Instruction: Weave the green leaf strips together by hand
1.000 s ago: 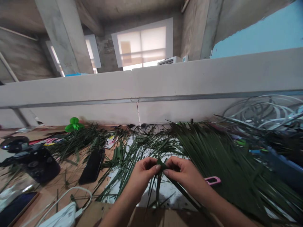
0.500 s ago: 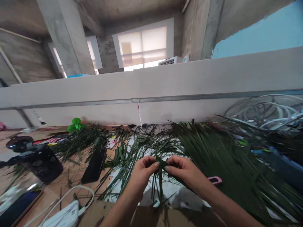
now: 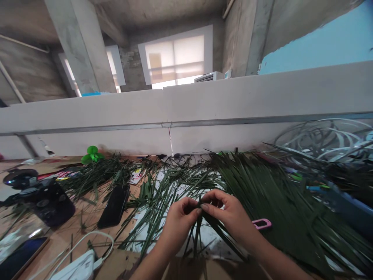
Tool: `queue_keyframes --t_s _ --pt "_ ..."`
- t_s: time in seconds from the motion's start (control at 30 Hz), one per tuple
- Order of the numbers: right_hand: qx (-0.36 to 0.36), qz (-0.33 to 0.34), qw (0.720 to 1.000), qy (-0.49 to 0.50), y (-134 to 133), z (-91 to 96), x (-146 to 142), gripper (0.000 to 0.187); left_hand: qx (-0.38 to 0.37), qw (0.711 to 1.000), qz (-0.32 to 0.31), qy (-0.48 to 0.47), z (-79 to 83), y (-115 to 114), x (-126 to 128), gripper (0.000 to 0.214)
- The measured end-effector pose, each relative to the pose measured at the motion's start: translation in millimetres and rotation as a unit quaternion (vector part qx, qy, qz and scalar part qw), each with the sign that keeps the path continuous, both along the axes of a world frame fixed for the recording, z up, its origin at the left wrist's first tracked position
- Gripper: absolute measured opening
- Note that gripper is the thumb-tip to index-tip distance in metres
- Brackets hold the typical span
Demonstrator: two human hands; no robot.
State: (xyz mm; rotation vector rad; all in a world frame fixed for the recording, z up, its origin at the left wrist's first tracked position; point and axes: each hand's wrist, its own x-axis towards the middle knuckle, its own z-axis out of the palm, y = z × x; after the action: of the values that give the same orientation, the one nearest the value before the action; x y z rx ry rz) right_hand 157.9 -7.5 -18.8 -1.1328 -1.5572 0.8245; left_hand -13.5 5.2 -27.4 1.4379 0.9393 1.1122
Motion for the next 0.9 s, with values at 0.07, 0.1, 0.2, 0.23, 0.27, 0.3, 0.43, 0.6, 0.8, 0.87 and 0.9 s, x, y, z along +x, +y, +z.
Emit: queue_keyframes --t_s 0.07,0.1,0.2,0.23,0.27,0.3,0.43,0.6,0.8,0.87,0.9 --pt "0.016 -0.022 0.999 -0.020 -1.4 -1.4 -0.7 0.011 0.035 0.997 0.016 0.060 1.0 -5.2 2.1 0.016" --pt "0.025 -0.027 0.999 -0.032 -2.2 -2.0 -0.9 0.011 0.053 0.994 0.025 0.088 1.9 -7.9 3.1 0.014" --pt "0.053 -0.030 0.996 -0.061 -4.7 -2.5 -1.0 0.017 0.084 0.986 0.044 0.134 4.0 -13.7 5.8 0.011" --pt "0.061 -0.032 0.995 -0.067 -5.5 -2.2 -1.1 0.018 0.080 0.987 0.044 0.133 3.7 -14.3 6.7 0.011" --pt "0.067 -0.035 0.995 -0.069 -6.2 -1.8 -1.3 0.019 0.069 0.989 0.041 0.121 2.6 -14.2 7.5 0.010" --pt "0.069 -0.040 0.995 -0.067 -6.7 -1.2 -1.5 0.019 0.053 0.993 0.033 0.098 0.7 -13.2 8.2 0.010" --pt "0.046 -0.036 0.998 -0.032 -6.0 0.5 -2.0 0.018 -0.007 1.000 -0.002 -0.011 -8.4 -5.9 9.0 0.019" --pt "-0.004 0.013 1.000 -0.020 -1.3 -0.7 -1.1 0.017 -0.012 0.998 0.031 -0.046 -7.1 -0.9 4.5 0.023" --pt "0.019 -0.042 0.994 -0.095 -3.0 -1.3 -3.7 0.019 0.012 0.996 0.085 -0.031 -5.3 -0.2 3.4 0.020" --pt "0.022 -0.041 0.994 -0.103 -4.8 -0.1 -4.8 0.022 0.013 0.995 0.095 -0.034 -5.8 -0.9 4.3 0.021" --pt "0.020 -0.038 0.994 -0.102 -5.4 0.4 -5.2 0.022 0.012 0.994 0.098 -0.039 -5.8 -1.4 4.8 0.021"
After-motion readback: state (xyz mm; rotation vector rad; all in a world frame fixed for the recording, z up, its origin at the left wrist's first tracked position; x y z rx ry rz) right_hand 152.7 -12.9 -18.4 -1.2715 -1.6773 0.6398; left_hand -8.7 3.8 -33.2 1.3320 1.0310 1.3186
